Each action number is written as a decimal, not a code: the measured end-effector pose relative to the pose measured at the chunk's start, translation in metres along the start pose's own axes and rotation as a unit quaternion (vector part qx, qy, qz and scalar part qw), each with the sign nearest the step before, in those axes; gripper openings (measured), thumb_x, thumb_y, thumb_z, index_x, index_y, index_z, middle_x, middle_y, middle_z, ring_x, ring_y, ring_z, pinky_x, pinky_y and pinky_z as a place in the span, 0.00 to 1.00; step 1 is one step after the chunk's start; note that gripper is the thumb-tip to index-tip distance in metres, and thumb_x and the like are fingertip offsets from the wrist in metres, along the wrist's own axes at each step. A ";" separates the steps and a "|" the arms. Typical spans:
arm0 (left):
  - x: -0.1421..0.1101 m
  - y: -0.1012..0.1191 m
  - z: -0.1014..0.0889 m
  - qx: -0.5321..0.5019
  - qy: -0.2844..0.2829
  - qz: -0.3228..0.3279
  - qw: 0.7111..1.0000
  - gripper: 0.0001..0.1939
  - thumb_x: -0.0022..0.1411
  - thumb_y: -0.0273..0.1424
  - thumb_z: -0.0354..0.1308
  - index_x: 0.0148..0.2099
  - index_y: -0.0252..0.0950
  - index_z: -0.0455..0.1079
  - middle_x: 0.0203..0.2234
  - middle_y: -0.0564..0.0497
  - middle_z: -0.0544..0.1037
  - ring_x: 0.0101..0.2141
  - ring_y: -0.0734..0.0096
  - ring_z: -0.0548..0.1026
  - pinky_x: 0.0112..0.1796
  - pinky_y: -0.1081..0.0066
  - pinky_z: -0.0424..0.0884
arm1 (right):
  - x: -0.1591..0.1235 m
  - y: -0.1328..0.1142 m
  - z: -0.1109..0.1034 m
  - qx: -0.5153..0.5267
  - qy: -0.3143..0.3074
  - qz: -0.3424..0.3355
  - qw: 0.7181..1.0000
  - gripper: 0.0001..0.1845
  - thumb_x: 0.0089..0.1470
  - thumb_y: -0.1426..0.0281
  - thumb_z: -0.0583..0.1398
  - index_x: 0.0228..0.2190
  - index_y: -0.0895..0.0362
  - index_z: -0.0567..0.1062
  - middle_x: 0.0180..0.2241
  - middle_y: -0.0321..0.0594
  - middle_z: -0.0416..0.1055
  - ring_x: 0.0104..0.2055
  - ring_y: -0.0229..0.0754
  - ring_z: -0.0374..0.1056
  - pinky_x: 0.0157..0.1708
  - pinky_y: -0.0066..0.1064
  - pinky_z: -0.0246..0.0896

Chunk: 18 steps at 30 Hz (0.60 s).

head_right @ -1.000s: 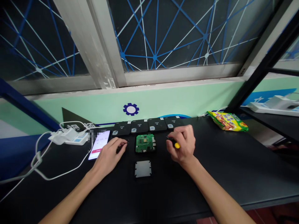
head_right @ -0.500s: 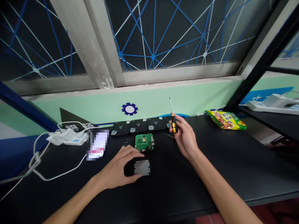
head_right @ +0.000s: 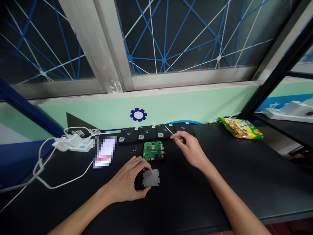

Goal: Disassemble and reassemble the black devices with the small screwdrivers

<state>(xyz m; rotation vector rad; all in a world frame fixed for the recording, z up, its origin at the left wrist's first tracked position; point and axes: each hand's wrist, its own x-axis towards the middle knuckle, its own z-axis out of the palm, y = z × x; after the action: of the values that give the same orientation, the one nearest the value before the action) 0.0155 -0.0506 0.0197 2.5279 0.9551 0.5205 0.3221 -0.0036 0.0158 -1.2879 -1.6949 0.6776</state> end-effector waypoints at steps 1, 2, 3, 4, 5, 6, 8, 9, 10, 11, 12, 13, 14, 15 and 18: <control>0.000 0.000 0.001 -0.001 0.002 -0.002 1.000 0.22 0.56 0.33 0.70 0.50 0.44 0.67 0.44 0.49 0.77 0.43 0.55 0.77 0.60 0.46 0.67 | 0.000 0.003 -0.001 -0.059 0.000 -0.009 0.998 0.15 0.68 0.60 0.60 0.40 0.55 0.83 0.36 0.43 0.77 0.34 0.46 0.70 0.35 0.37 0.64; 0.000 -0.001 0.003 -0.002 0.004 -0.004 1.000 0.22 0.55 0.32 0.70 0.49 0.44 0.66 0.43 0.50 0.76 0.43 0.56 0.76 0.59 0.46 0.68 | -0.001 0.005 -0.002 -0.110 -0.009 -0.018 0.994 0.13 0.67 0.62 0.60 0.37 0.55 0.82 0.36 0.42 0.77 0.34 0.46 0.70 0.35 0.37 0.63; -0.001 -0.001 0.004 -0.003 0.007 -0.006 1.000 0.22 0.55 0.32 0.70 0.49 0.44 0.65 0.43 0.50 0.76 0.42 0.56 0.76 0.57 0.47 0.69 | -0.002 0.006 -0.003 -0.152 -0.026 -0.026 0.988 0.13 0.66 0.63 0.60 0.35 0.55 0.82 0.35 0.42 0.76 0.34 0.47 0.71 0.34 0.37 0.62; -0.001 -0.002 0.006 -0.006 0.009 -0.008 1.000 0.22 0.55 0.31 0.70 0.48 0.44 0.64 0.43 0.50 0.76 0.42 0.56 0.75 0.55 0.49 0.70 | -0.003 0.007 -0.004 -0.183 -0.051 -0.033 0.981 0.12 0.66 0.65 0.60 0.33 0.54 0.82 0.34 0.42 0.76 0.34 0.47 0.71 0.34 0.36 0.61; -0.001 -0.002 0.007 -0.009 0.011 -0.010 1.000 0.22 0.55 0.30 0.70 0.48 0.44 0.64 0.43 0.49 0.75 0.42 0.56 0.75 0.53 0.50 0.71 | -0.004 0.007 -0.005 -0.207 -0.076 -0.036 0.975 0.12 0.65 0.67 0.60 0.33 0.54 0.82 0.33 0.41 0.76 0.33 0.47 0.72 0.33 0.35 0.61; -0.001 -0.002 0.008 -0.013 0.012 -0.014 1.000 0.22 0.55 0.30 0.70 0.49 0.44 0.64 0.43 0.49 0.75 0.42 0.56 0.74 0.51 0.52 0.72 | -0.005 0.007 -0.005 -0.227 -0.098 -0.035 0.968 0.10 0.65 0.68 0.60 0.34 0.54 0.82 0.32 0.40 0.76 0.33 0.46 0.72 0.32 0.35 0.60; -0.002 -0.003 0.010 -0.022 0.009 -0.022 0.999 0.22 0.56 0.30 0.69 0.49 0.44 0.64 0.43 0.50 0.75 0.43 0.56 0.74 0.48 0.55 0.73 | -0.008 0.006 -0.005 -0.265 -0.119 -0.025 0.956 0.07 0.63 0.72 0.61 0.36 0.53 0.81 0.31 0.39 0.76 0.31 0.45 0.72 0.31 0.33 0.57; -0.002 -0.003 0.010 -0.026 0.007 -0.026 0.999 0.22 0.56 0.30 0.69 0.49 0.44 0.64 0.43 0.50 0.75 0.43 0.56 0.73 0.47 0.56 0.73 | -0.010 0.005 -0.004 -0.284 -0.119 -0.022 0.951 0.07 0.62 0.73 0.61 0.37 0.53 0.81 0.31 0.39 0.76 0.30 0.45 0.72 0.30 0.33 0.56; -0.002 -0.003 0.010 -0.029 0.005 -0.029 0.999 0.21 0.56 0.30 0.69 0.49 0.44 0.64 0.43 0.50 0.74 0.43 0.56 0.73 0.46 0.57 0.73 | -0.011 0.005 -0.003 -0.301 -0.115 -0.022 0.946 0.07 0.61 0.75 0.61 0.38 0.53 0.80 0.31 0.39 0.76 0.30 0.45 0.72 0.30 0.32 0.55; -0.002 -0.003 0.010 -0.032 0.003 -0.032 0.999 0.21 0.56 0.30 0.69 0.48 0.44 0.64 0.43 0.50 0.74 0.43 0.57 0.73 0.45 0.58 0.73 | -0.012 0.004 -0.002 -0.316 -0.109 -0.028 0.942 0.08 0.61 0.76 0.61 0.38 0.53 0.80 0.31 0.39 0.76 0.31 0.45 0.73 0.30 0.32 0.55; -0.002 -0.003 0.010 -0.035 0.003 -0.035 0.999 0.21 0.56 0.30 0.69 0.48 0.44 0.64 0.43 0.50 0.74 0.42 0.57 0.73 0.44 0.58 0.73 | -0.013 0.005 0.000 -0.328 -0.102 -0.037 0.938 0.08 0.61 0.77 0.61 0.38 0.53 0.80 0.31 0.39 0.76 0.31 0.46 0.73 0.30 0.32 0.54; -0.002 -0.003 0.010 -0.038 0.003 -0.039 0.999 0.20 0.55 0.30 0.69 0.47 0.44 0.64 0.42 0.50 0.74 0.42 0.57 0.73 0.43 0.59 0.73 | -0.014 0.005 0.001 -0.340 -0.094 -0.045 0.935 0.08 0.61 0.77 0.61 0.37 0.53 0.79 0.31 0.39 0.76 0.31 0.46 0.73 0.29 0.32 0.54; -0.002 -0.003 0.009 -0.041 0.004 -0.044 0.998 0.21 0.55 0.30 0.69 0.47 0.44 0.64 0.42 0.50 0.73 0.41 0.58 0.73 0.43 0.59 0.74 | -0.014 0.006 0.003 -0.352 -0.086 -0.050 0.931 0.09 0.61 0.78 0.61 0.36 0.53 0.79 0.30 0.39 0.75 0.31 0.46 0.74 0.29 0.32 0.53; -0.002 -0.002 0.009 -0.044 0.004 -0.049 0.998 0.21 0.54 0.29 0.69 0.46 0.44 0.63 0.42 0.50 0.73 0.41 0.58 0.73 0.42 0.60 0.74 | -0.014 0.007 0.004 -0.365 -0.077 -0.053 0.926 0.09 0.61 0.78 0.62 0.35 0.54 0.79 0.30 0.39 0.75 0.30 0.45 0.74 0.28 0.32 0.52; -0.002 -0.003 0.010 -0.050 0.002 -0.052 0.997 0.22 0.54 0.29 0.68 0.46 0.44 0.61 0.43 0.50 0.73 0.42 0.57 0.72 0.42 0.59 0.73 | -0.014 0.009 0.007 -0.408 -0.055 -0.047 0.910 0.09 0.60 0.79 0.62 0.34 0.55 0.79 0.31 0.41 0.74 0.27 0.44 0.73 0.27 0.32 0.51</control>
<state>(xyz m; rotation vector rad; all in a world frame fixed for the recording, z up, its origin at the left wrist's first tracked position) 0.0173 -0.0522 0.0098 2.3758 1.0295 0.5283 0.3215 -0.0136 0.0010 -1.7211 -2.2273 -0.0641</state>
